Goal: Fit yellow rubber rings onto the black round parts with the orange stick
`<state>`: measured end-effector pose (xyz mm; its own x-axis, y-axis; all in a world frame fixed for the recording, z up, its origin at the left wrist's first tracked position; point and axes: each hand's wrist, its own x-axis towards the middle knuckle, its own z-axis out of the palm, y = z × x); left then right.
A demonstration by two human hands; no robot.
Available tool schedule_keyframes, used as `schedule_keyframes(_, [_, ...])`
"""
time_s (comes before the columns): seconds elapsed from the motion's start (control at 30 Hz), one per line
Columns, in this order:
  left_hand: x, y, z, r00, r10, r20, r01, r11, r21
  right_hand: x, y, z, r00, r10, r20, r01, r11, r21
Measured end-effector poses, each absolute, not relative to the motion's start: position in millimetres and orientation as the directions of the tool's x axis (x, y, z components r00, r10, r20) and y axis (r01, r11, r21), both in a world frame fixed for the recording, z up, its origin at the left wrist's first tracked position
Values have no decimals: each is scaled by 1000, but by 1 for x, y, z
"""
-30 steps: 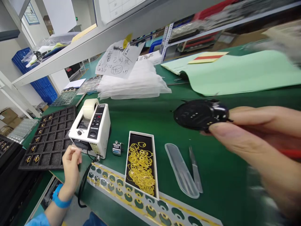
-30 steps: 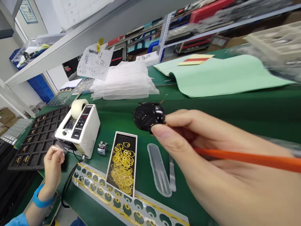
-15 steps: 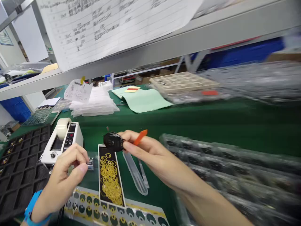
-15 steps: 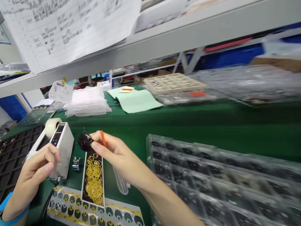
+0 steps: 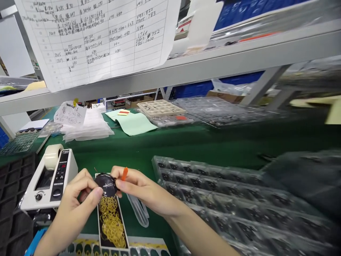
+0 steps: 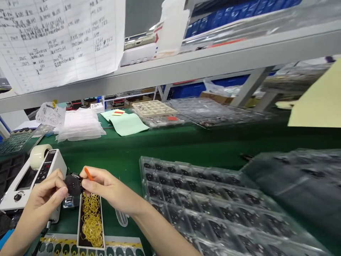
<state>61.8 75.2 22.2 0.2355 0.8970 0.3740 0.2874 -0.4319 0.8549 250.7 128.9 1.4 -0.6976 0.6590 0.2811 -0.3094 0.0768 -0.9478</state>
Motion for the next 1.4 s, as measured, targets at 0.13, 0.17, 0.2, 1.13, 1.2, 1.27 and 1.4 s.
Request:
schedule_keyframes(0.13, [61,75,18,212,903,374,270,-421,866,250,128,-2,-702,653,284,-314,74,-946])
schedule_keyframes(0.17, [61,75,17,215,905,366,276,-416,866,250,128,-2,-701,655,282,-312,74,-947])
schedule_keyframes(0.2, [60,75,17,219,906,363,283,-415,865,250,128,-3,-700,659,276,-307,72,-949])
schedule_keyframes(1.13, [48,77,29,3,748,664,705,-472,529,249,131,-3,-673,700,238,-234,104,-967])
schedule_keyframes(1.2, [50,77,28,69,690,721,615,-598,514,248,129,-3,-683,691,236,-254,78,-964])
schedule_keyframes(1.27, [55,77,23,178,660,730,511,-695,505,247,126,-3,-690,686,229,-267,52,-962])
schedule_keyframes(1.4, [62,79,15,269,640,719,373,-758,535,244,118,-3,-678,697,234,-283,46,-958])
